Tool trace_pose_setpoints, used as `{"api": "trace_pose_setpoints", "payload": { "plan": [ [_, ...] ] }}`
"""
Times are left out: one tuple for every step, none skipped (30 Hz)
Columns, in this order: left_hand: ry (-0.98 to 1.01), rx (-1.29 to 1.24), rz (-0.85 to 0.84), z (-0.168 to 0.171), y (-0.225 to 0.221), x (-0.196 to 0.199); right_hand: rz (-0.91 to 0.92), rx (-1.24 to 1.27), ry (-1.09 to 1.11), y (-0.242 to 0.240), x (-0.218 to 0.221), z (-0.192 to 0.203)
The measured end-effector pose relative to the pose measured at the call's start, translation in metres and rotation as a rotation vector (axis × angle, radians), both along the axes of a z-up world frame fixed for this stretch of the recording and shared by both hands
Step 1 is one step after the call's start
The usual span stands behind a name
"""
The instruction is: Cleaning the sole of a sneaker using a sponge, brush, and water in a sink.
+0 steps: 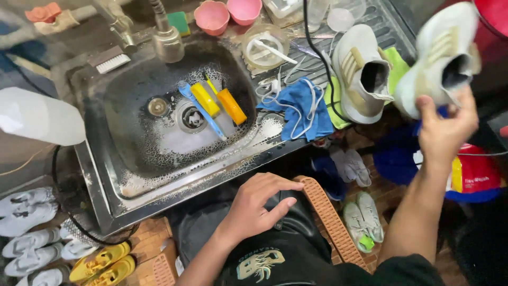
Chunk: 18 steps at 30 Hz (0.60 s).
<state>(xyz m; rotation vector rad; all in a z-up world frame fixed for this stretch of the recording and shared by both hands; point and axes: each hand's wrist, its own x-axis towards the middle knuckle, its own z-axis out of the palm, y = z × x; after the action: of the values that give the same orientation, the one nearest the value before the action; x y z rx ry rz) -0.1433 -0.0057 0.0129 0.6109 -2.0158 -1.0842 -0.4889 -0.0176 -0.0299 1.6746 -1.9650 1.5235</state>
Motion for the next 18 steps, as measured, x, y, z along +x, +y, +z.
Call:
{"api": "trace_pose_setpoints", "payload": {
  "plan": [
    [-0.004,-0.001,0.017,0.002,0.001,0.005,0.017,-0.001,-0.004,0.013,0.005,-0.002],
    [-0.007,0.017,0.044,0.004,0.002,0.011,-0.001,-0.086,-0.054,0.027,0.01,-0.004],
    [-0.01,0.034,0.071,0.007,0.004,0.016,-0.021,-0.17,-0.107,0.04,0.014,-0.006],
    [-0.01,0.033,0.085,0.009,0.005,0.02,-0.007,-0.17,-0.108,0.052,0.029,-0.002],
    [0.01,0.048,0.109,0.012,0.007,0.024,-0.074,-0.158,-0.039,0.065,0.044,0.002],
    [0.029,0.065,0.133,0.014,0.01,0.028,-0.141,-0.143,0.03,0.079,0.06,0.005],
    [0.028,0.066,0.145,0.018,0.013,0.031,-0.129,-0.141,0.028,0.082,0.079,0.006],
    [0.081,0.083,0.152,0.021,0.016,0.033,-0.04,-0.155,0.072,0.086,0.098,0.007],
    [0.133,0.099,0.159,0.025,0.019,0.035,0.051,-0.172,0.113,0.09,0.117,0.009],
    [0.134,0.102,0.166,0.026,0.022,0.037,0.058,-0.17,0.114,0.085,0.132,-0.009],
    [0.138,0.128,0.21,0.027,0.024,0.04,0.09,-0.259,0.205,0.08,0.147,-0.026],
    [0.14,0.153,0.256,0.028,0.027,0.042,0.125,-0.349,0.294,0.075,0.162,-0.044],
    [0.14,0.156,0.265,0.022,0.031,0.045,0.134,-0.347,0.293,0.077,0.186,-0.03],
    [0.209,0.236,0.321,0.016,0.034,0.048,0.458,-0.028,-0.138,0.078,0.209,-0.016],
    [0.278,0.316,0.376,0.01,0.036,0.05,0.763,0.311,-0.566,0.079,0.231,-0.001],
    [0.283,0.307,0.379,0.001,0.037,0.055,0.769,0.305,-0.561,0.078,0.238,-0.002],
    [0.255,0.313,0.537,-0.008,0.037,0.06,0.892,0.133,-0.186,0.077,0.245,-0.002],
    [0.226,0.322,0.694,-0.018,0.039,0.065,0.988,-0.036,0.194,0.077,0.25,-0.003]
  ]
}}
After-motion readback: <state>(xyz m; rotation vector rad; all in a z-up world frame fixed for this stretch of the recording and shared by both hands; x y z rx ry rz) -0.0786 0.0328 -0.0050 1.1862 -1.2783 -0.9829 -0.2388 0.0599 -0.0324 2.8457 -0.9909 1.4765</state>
